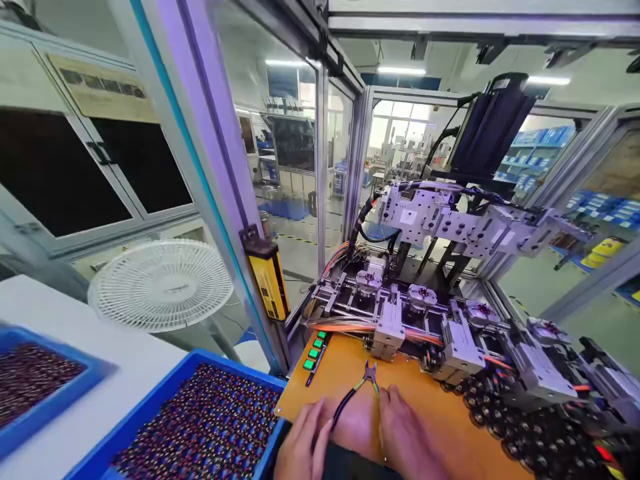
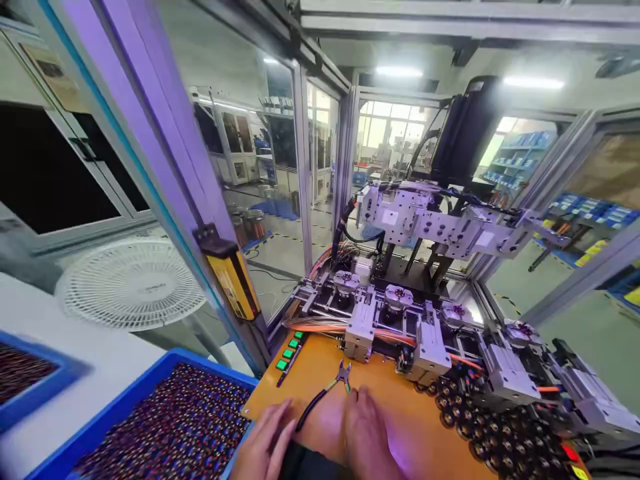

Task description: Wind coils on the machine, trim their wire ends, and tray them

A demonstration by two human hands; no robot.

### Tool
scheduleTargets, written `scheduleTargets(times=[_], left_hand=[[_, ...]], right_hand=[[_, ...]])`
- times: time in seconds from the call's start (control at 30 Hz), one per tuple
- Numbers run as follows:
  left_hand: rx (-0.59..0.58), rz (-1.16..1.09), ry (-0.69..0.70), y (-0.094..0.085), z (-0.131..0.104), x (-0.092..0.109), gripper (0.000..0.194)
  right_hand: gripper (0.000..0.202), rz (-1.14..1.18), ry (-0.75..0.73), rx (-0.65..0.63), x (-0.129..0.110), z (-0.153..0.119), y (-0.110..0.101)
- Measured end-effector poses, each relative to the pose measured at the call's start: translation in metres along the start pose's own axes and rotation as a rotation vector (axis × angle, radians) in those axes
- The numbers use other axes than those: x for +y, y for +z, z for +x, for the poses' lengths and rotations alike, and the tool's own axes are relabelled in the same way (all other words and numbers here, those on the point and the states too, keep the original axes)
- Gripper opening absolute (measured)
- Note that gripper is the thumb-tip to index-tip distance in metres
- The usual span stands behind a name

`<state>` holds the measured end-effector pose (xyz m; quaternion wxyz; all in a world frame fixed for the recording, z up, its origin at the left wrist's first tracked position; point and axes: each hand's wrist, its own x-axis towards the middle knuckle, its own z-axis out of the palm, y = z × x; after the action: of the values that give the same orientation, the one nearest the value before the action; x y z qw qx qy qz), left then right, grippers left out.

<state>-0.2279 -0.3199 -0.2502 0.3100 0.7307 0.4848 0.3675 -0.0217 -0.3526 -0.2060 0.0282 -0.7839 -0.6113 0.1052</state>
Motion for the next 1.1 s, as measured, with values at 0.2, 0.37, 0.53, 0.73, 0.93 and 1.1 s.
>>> scheduleTargets(times=[0.2,0.37,0.53,0.73,0.93,1.1], left_hand=[[-0.328,0.033,-0.294,0.006,0.027,0.059,0.019],[-0.347,-0.189,-0.386,0.014,0.019,0.087,0.017],[-0.350,-0.593,-0.410,0.027,0.006,0.130,0.054],[-0.389,-0.867,-0.380,0.047,0.014,0.178,0.060],[-0.434,-0.921,-0.327,0.043,0.029,0.186,0.047],[-0.466,-0.852,-0.246,0.047,0.039,0.175,0.039]], right_hand=[[0.045,0.282,-0.074,-0.021,0.004,-0.002,-0.028],[0.037,0.617,-0.224,0.063,0.009,-0.018,-0.044],[0.047,0.929,-0.280,0.163,0.020,-0.037,-0.066],[0.051,1.120,-0.301,0.047,0.034,-0.051,-0.095],[0.050,0.923,-0.347,-0.008,0.051,-0.058,-0.115],[0.043,0.853,-0.436,0.223,0.061,-0.046,-0.102]])
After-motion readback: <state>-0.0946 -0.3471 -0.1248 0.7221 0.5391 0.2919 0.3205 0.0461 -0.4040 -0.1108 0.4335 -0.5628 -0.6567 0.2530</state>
